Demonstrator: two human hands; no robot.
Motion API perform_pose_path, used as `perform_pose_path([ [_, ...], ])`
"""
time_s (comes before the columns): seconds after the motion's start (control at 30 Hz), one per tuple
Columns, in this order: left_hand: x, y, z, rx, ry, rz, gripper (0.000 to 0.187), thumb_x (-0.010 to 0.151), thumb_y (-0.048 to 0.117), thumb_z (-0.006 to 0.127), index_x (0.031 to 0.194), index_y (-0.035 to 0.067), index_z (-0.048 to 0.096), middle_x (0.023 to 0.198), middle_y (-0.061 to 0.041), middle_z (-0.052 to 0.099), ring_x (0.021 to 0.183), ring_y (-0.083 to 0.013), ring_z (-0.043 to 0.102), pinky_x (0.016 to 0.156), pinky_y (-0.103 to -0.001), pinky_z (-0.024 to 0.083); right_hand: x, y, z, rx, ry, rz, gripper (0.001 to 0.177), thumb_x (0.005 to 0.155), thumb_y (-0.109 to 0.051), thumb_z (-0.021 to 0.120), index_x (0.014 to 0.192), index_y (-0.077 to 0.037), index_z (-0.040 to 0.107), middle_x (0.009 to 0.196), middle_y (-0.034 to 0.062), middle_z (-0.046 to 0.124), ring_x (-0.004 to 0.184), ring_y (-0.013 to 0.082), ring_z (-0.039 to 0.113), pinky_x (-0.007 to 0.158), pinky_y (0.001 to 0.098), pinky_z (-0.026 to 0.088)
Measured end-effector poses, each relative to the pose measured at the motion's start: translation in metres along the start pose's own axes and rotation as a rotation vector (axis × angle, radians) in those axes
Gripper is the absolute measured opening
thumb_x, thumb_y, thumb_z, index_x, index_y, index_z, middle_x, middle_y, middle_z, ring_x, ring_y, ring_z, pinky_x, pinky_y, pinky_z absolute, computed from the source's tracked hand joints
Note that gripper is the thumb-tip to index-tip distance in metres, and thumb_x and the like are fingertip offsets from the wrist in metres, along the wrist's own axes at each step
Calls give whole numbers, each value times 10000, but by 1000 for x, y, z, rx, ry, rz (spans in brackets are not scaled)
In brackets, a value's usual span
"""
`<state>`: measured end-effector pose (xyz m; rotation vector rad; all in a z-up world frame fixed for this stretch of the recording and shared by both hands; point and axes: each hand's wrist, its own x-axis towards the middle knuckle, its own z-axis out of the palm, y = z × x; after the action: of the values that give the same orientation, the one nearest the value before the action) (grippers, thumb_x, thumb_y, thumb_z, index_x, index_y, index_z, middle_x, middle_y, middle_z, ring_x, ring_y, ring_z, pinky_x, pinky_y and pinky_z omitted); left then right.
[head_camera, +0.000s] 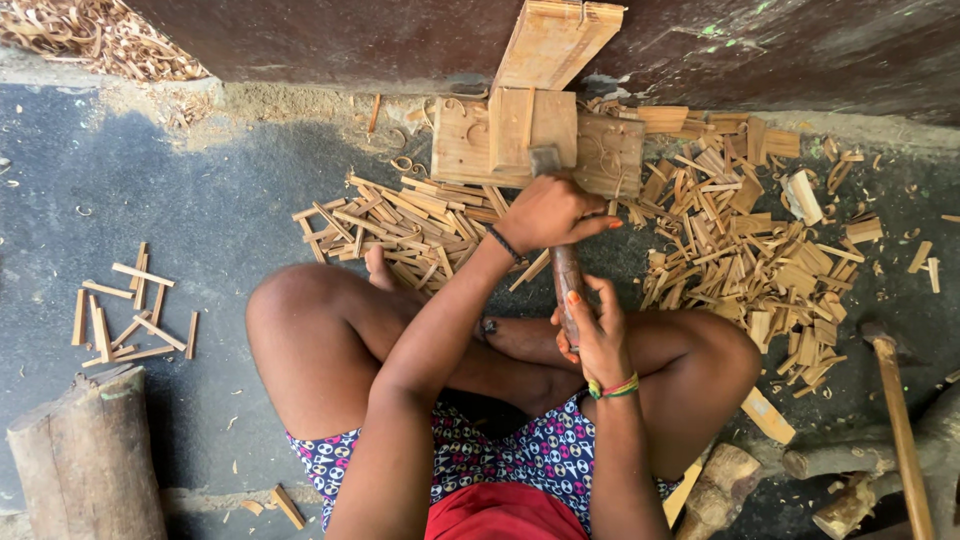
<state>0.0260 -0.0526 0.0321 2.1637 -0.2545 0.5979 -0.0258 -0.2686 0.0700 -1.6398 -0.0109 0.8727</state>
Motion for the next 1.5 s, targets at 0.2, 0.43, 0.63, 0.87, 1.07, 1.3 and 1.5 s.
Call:
perform_pose_path([
  [0.2, -4, -6, -3, 11, 7, -50, 356, 936, 417, 700, 776, 104, 760, 651, -116, 690, 611, -329, 678, 606, -446, 536, 5, 4, 5, -32, -25, -33, 387, 1011, -276, 601, 1299, -50, 473, 753, 136, 640, 413, 131, 537, 300, 235, 323],
  [0.43, -6, -20, 6, -10, -7, -83, 322, 972, 364, 660, 840, 90, 767, 704, -135, 703, 654, -349, 684, 619, -469, 530, 12, 3, 4, -118, -7, 33, 374, 1004, -285, 580, 1287, -86, 440, 734, 128, 630, 405, 141, 539, 300, 253, 331],
  [0.63, 2, -34, 7, 19, -69, -124, 351, 942, 431, 683, 788, 126, 764, 724, -126, 719, 665, -361, 686, 594, -486, 522, 21, 1, 16, -154, 24, 30, 352, 1012, -296, 575, 1283, -112, 447, 727, 118, 621, 410, 141, 533, 308, 257, 322],
  [0.87, 21, -56, -1, 58, -139, -152, 371, 935, 447, 695, 758, 125, 752, 711, -121, 722, 658, -352, 695, 605, -485, 525, 45, -7, 24, -144, 13, 34, 308, 1022, -304, 550, 1255, -143, 431, 716, 100, 616, 407, 140, 533, 306, 262, 331],
  [1.07, 23, -66, 6, -25, -124, -158, 288, 917, 419, 697, 868, 153, 797, 779, -99, 756, 651, -324, 713, 596, -461, 543, 48, -12, 28, -199, 26, 24, 302, 1041, -297, 551, 1255, -119, 434, 725, 101, 615, 418, 137, 533, 316, 269, 339],
  [1.3, 25, -69, -3, 6, -145, -151, 278, 917, 386, 716, 900, 126, 810, 781, -116, 758, 694, -325, 721, 637, -459, 553, 47, -19, 44, -197, 51, 34, 314, 1031, -307, 545, 1251, -119, 423, 705, 102, 619, 405, 137, 537, 305, 270, 341],
  [1.5, 34, -81, -8, 1, -138, -127, 279, 905, 388, 711, 949, 131, 810, 805, -113, 762, 700, -319, 723, 632, -456, 550, 60, -18, 56, -161, 87, 32, 338, 1023, -309, 556, 1263, -116, 416, 699, 103, 617, 394, 143, 528, 296, 275, 332],
])
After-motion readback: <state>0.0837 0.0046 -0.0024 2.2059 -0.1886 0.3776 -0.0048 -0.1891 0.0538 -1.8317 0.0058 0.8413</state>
